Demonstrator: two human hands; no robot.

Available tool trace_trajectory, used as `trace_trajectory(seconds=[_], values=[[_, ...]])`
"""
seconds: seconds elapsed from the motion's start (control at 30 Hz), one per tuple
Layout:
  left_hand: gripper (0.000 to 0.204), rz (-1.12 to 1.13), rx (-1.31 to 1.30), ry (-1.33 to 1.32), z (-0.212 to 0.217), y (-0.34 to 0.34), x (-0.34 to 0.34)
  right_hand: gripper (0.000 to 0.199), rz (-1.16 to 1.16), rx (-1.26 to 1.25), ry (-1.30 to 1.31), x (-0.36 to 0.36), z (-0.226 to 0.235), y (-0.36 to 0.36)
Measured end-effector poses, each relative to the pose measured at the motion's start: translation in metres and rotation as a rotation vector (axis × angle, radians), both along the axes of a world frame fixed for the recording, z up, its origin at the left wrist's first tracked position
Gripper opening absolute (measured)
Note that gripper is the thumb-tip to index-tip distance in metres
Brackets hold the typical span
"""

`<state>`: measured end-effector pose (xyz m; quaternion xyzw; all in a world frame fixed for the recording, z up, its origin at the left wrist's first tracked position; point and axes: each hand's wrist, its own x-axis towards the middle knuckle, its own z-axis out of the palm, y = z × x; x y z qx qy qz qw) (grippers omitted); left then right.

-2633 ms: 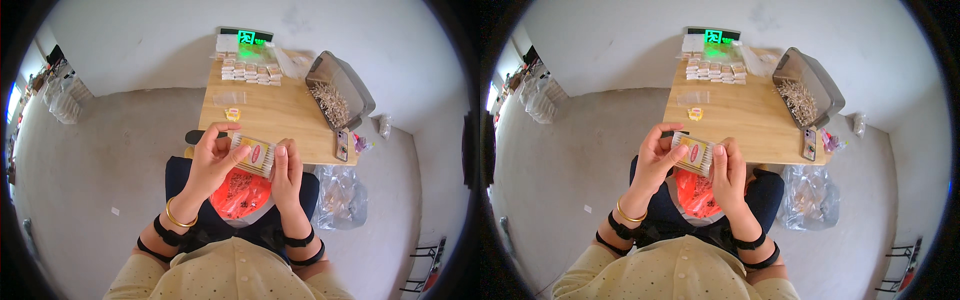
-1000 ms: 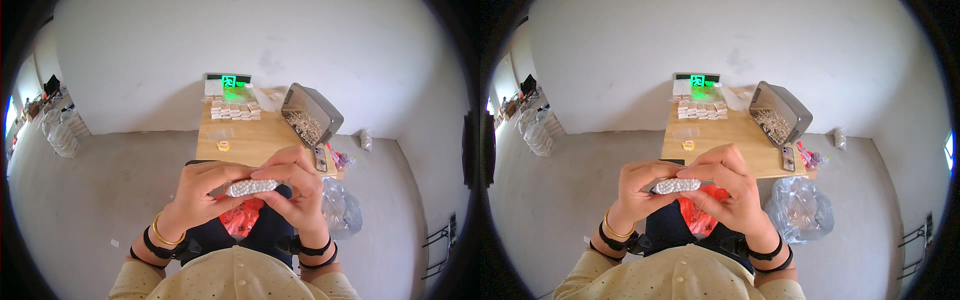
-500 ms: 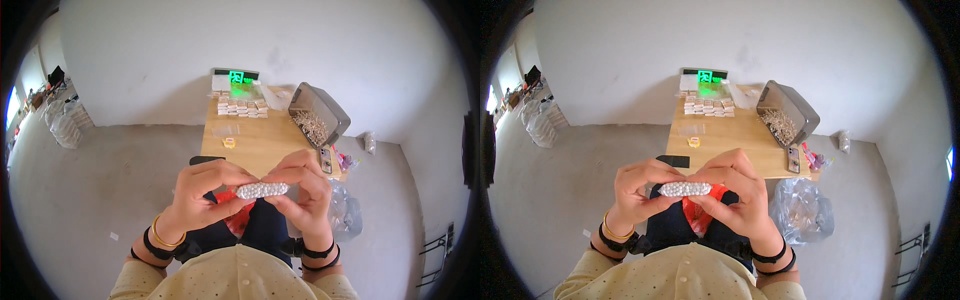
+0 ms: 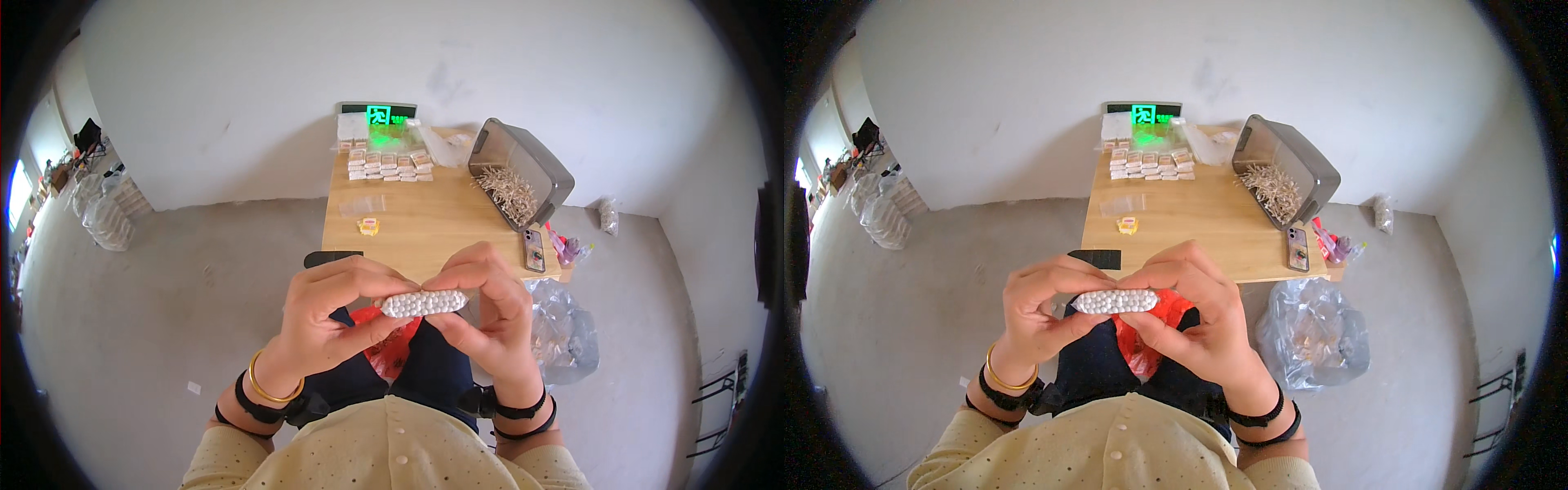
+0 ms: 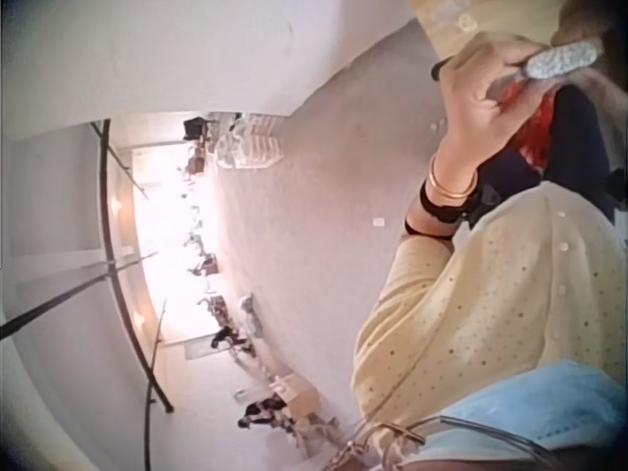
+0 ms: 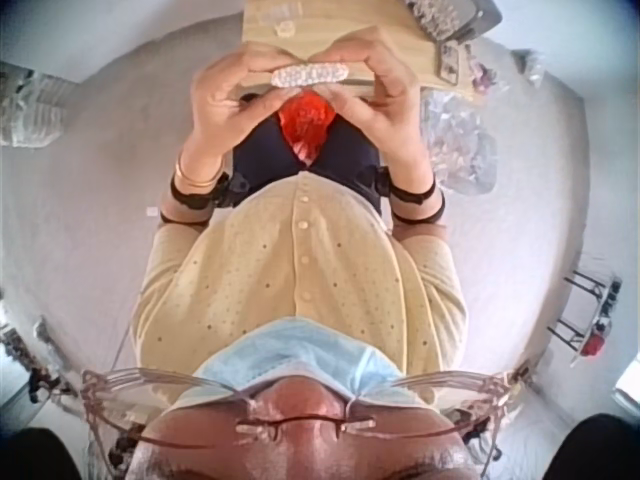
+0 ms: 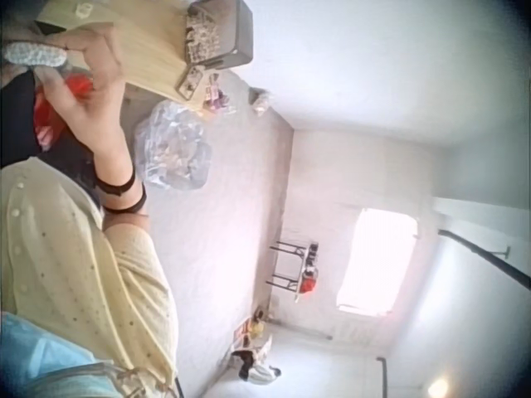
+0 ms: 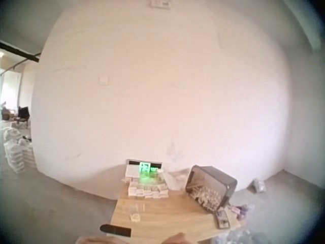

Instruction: The person is counting and packaging a specific amount of cotton swabs into small plastic bags.

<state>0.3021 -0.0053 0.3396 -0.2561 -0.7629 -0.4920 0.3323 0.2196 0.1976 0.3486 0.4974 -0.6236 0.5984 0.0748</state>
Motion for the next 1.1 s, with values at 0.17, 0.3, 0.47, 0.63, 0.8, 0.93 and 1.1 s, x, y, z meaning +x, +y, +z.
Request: trace_trajectory(seconds=[0.17,0.3,0.47,0.63,0.8,0.93,1.1], values=[[0.028,0.026,-0.042,0.018,0.002,0.003,-0.003,0.029,-0.057,0.001,0.117,-0.003,-0.002,-0.001],[0.029,0.048,-0.062,0.030,0.001,0.000,-0.005,0.030,-0.082,-0.008,0.176,-0.004,-0.001,-0.002],[0.021,0.060,-0.047,0.033,-0.001,0.002,-0.008,0.030,-0.098,-0.002,0.192,-0.005,0.000,0.002],[0.022,0.050,-0.040,0.023,-0.003,0.004,-0.012,0.030,-0.103,0.002,0.217,-0.007,0.000,0.006],[0.022,0.039,-0.106,0.080,-0.004,0.002,-0.015,0.031,-0.108,0.006,0.242,-0.008,0.000,0.008],[0.025,0.094,-0.195,0.204,-0.004,0.001,-0.016,0.032,-0.120,-0.028,0.260,-0.007,-0.003,0.007],[0.034,0.223,-0.314,0.387,-0.002,0.004,-0.016,0.037,-0.119,-0.037,0.357,-0.010,-0.010,0.009]])
